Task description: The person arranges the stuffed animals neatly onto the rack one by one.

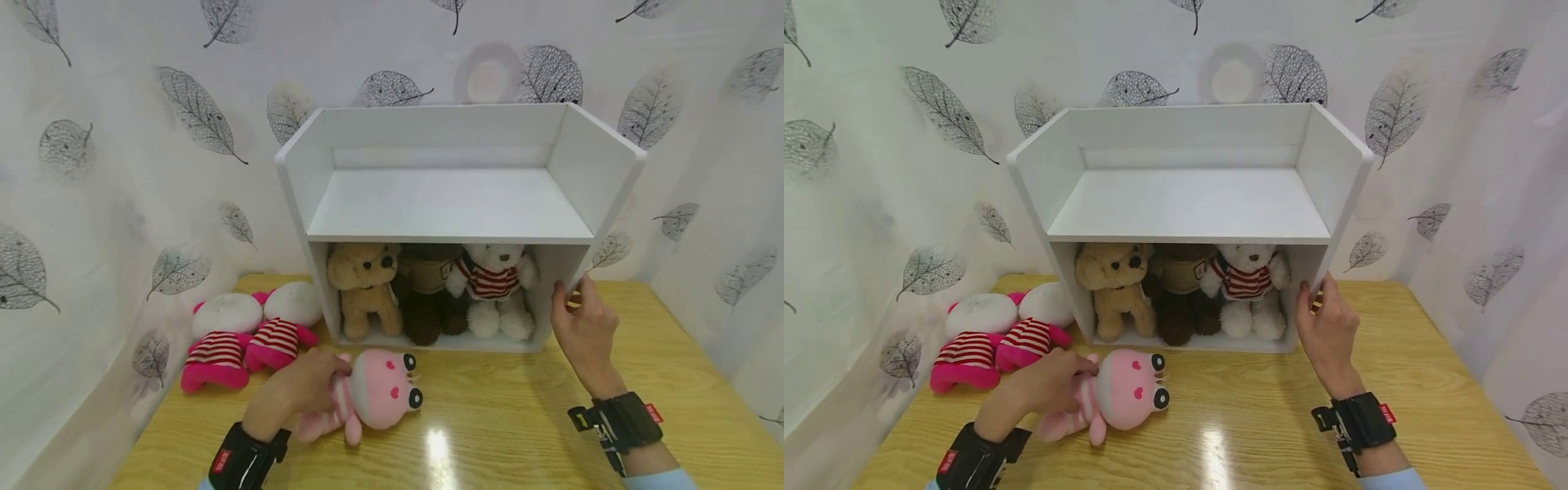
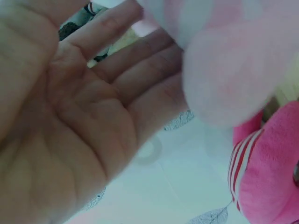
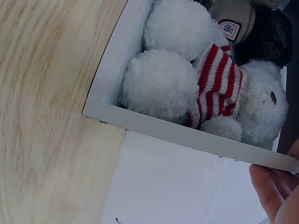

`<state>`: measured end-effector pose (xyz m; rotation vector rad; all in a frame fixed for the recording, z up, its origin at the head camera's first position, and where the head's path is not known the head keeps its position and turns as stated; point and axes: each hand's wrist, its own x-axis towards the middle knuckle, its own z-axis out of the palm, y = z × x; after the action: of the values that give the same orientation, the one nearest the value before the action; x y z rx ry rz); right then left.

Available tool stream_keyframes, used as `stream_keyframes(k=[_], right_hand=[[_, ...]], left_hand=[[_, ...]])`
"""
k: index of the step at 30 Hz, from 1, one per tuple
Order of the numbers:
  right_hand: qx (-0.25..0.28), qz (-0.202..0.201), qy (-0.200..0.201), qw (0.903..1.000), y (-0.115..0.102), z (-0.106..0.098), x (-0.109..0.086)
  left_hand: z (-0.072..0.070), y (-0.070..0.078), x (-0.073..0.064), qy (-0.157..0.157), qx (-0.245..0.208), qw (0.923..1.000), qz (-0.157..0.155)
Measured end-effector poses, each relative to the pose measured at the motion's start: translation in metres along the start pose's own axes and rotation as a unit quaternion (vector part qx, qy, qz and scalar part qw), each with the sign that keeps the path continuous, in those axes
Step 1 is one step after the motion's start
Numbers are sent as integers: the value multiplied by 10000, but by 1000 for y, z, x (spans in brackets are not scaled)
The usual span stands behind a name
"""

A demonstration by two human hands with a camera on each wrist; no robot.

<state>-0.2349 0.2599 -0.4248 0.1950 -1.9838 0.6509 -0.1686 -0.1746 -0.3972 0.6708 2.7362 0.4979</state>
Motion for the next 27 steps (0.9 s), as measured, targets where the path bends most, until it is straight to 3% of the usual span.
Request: stream_keyframes(k=[7,14,17,19,23,25,26,27], right_hand=[[76,-67,88,9999,2,-1,-1],[92,-165,-78,9998,3,-3,-1],[111,-144,-65,9998,3,-2,-1],[167,-119,11,9998,4,-1,-2],[274,-94,129,9995,4,1,-3],[265,-101,115,9995,4,1,-3],[238,-109,75,9996,4,1,-3],[216,-119,43,9997,4,0,-3]], left_hand=[[7,10,13,498,-194,9926,1089],[16,26,25,1089,-109,9824,1514],[15,31,31,1365,44,9735,1836],[14,33,36,1657,139,9616,2183],[11,36,46,2570,862,9141,3016],[7,38,50,3030,1003,8895,3271],[4,38,52,3223,1031,8789,3363],[1,40,53,3331,906,8742,3415]])
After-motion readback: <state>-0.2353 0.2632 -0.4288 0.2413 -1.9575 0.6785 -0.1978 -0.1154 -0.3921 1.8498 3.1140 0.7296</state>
